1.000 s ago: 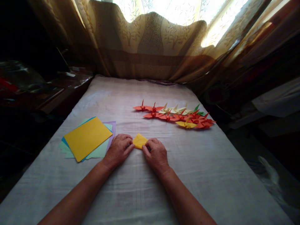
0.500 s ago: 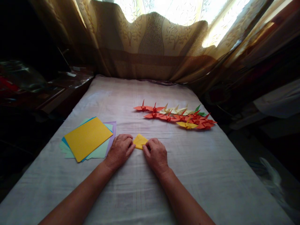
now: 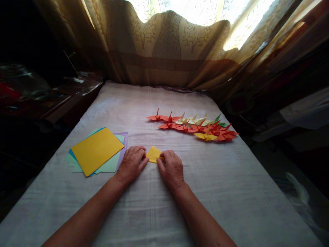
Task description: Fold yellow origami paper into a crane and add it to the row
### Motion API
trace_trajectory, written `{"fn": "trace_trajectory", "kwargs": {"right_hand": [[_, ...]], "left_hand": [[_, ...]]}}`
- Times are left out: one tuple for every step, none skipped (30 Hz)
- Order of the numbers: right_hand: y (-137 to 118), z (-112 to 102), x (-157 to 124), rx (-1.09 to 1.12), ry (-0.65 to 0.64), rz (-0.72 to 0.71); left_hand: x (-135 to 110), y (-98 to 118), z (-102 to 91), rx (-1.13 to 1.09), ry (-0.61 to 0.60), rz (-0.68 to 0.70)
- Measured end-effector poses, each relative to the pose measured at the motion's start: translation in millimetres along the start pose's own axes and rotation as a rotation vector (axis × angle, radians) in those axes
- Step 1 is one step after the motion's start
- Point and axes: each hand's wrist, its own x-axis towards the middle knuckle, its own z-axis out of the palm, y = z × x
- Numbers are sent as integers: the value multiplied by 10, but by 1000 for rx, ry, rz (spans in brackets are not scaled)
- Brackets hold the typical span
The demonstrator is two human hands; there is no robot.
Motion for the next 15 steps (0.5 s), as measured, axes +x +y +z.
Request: {"fn": "trace_trajectory", "kwargs": {"right_hand": [[-2, 4, -4, 11, -1, 1], [-7, 6, -8, 19, -6, -1], [-16, 6, -11, 22, -16, -5], [-27, 4, -12, 21, -27, -8], [-43, 0, -12, 16, -36, -7], [-63, -4, -11, 8, -41, -3], [-86, -7, -7, -2, -41, 6], [-111, -9, -1, -13, -38, 20], [-138, -9, 6, -24, -34, 36], [-164, -6, 14, -35, -30, 54], [-187, -2, 22, -46, -26, 72], [-206, 2, 29, -55, -23, 89], [-218, 4, 34, -58, -25, 101], [-223, 5, 37, -54, -31, 108], [-219, 1, 36, -41, -42, 112]], "left_hand": [[1, -4, 0, -7, -3, -5], [3, -9, -1, -16, -7, -11], [5, -14, -2, -26, -13, -18], [9, -20, -4, -36, -19, -25], [12, -26, -6, -47, -26, -30], [15, -32, -8, -57, -32, -33], [18, -38, -10, -66, -37, -33], [21, -42, -12, -73, -38, -31], [22, -45, -13, -76, -39, -29], [23, -47, -15, -78, -38, -27], [24, -47, -16, -79, -36, -28], [25, -46, -18, -79, -35, -31], [26, -45, -20, -81, -36, -35], [28, -45, -22, -84, -38, -39], [30, -46, -23, -91, -41, -42]]}}
